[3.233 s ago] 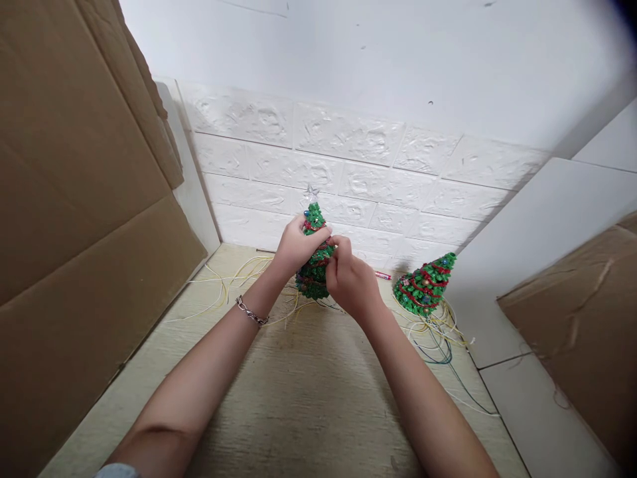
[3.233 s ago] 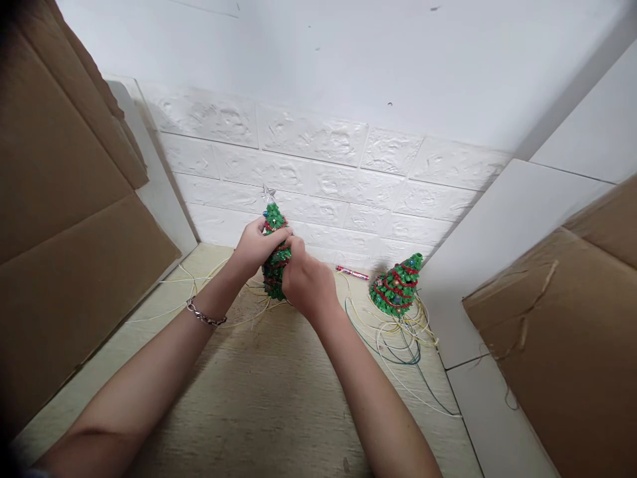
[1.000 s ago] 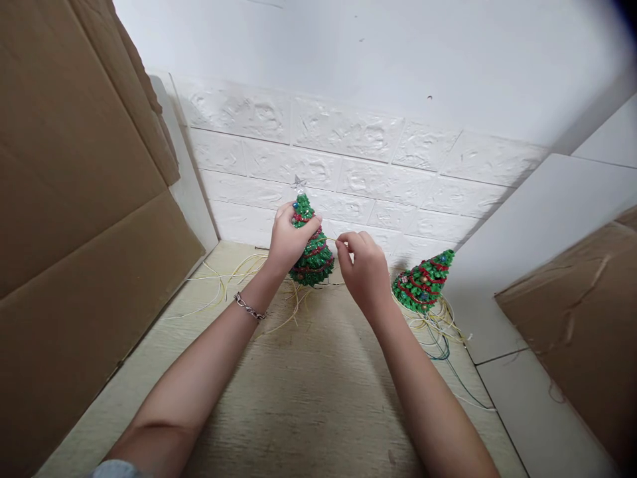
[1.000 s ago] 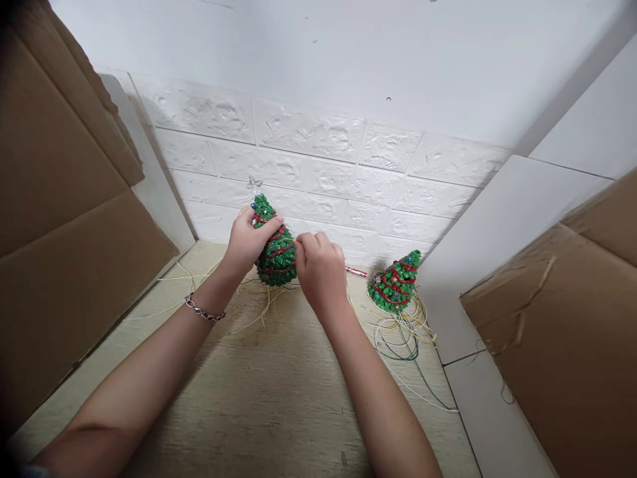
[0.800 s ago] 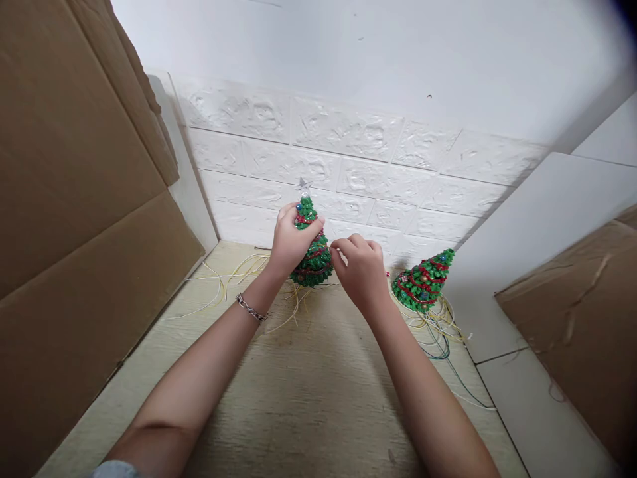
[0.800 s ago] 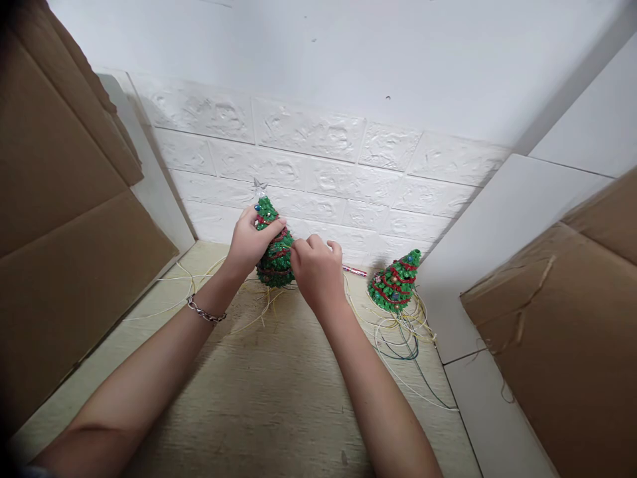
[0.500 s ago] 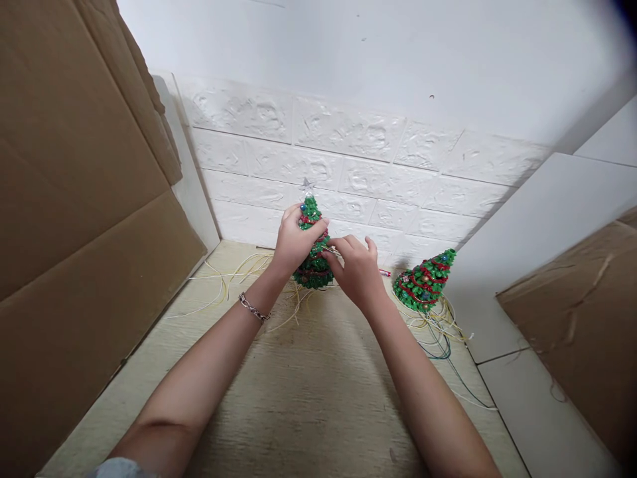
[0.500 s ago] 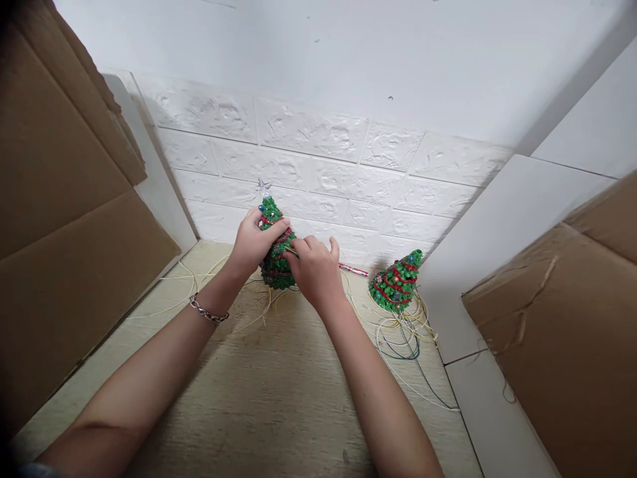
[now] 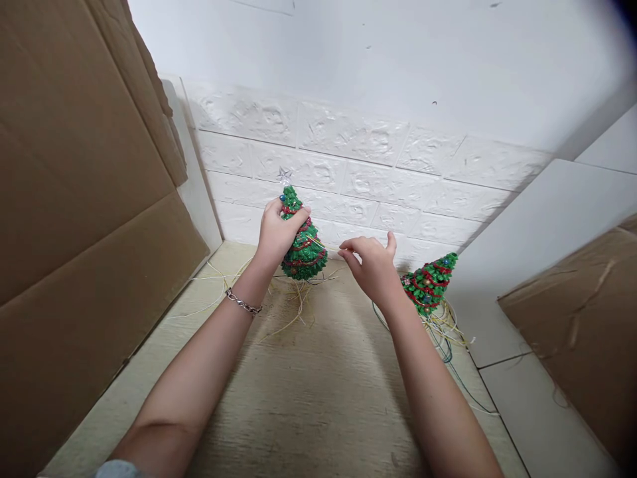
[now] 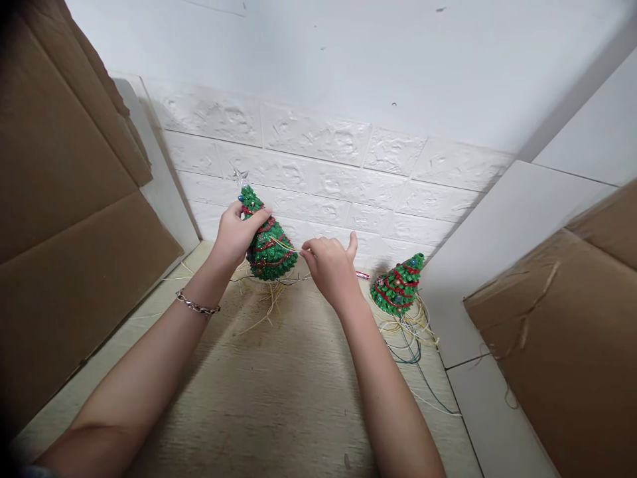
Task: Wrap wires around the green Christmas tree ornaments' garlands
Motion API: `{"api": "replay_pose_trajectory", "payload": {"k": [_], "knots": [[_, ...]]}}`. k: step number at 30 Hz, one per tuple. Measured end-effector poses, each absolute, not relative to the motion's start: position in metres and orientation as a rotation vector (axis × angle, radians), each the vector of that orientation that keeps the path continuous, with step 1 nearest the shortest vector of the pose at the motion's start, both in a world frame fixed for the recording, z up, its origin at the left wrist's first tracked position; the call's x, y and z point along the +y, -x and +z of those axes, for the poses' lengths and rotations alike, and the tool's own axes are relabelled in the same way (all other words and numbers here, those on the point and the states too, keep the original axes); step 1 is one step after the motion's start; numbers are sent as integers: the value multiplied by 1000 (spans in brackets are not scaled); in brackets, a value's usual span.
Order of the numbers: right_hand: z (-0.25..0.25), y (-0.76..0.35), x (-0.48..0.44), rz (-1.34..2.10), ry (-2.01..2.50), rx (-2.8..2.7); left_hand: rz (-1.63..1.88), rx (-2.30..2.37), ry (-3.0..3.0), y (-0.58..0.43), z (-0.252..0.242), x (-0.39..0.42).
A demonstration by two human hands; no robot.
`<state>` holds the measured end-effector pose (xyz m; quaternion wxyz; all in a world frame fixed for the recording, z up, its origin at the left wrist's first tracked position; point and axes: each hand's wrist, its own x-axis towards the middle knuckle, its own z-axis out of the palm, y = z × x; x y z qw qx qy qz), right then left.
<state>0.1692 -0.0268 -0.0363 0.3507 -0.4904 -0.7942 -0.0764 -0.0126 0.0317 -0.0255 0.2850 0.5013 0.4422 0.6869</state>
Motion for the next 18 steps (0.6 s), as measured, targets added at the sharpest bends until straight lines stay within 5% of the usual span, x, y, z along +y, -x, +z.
{"api": "replay_pose_trajectory", "payload": {"k": [18], "knots": [[-37,-154,-33,-207,1204,-1932,1704,1309,-1716,-9,-20,13]]}}
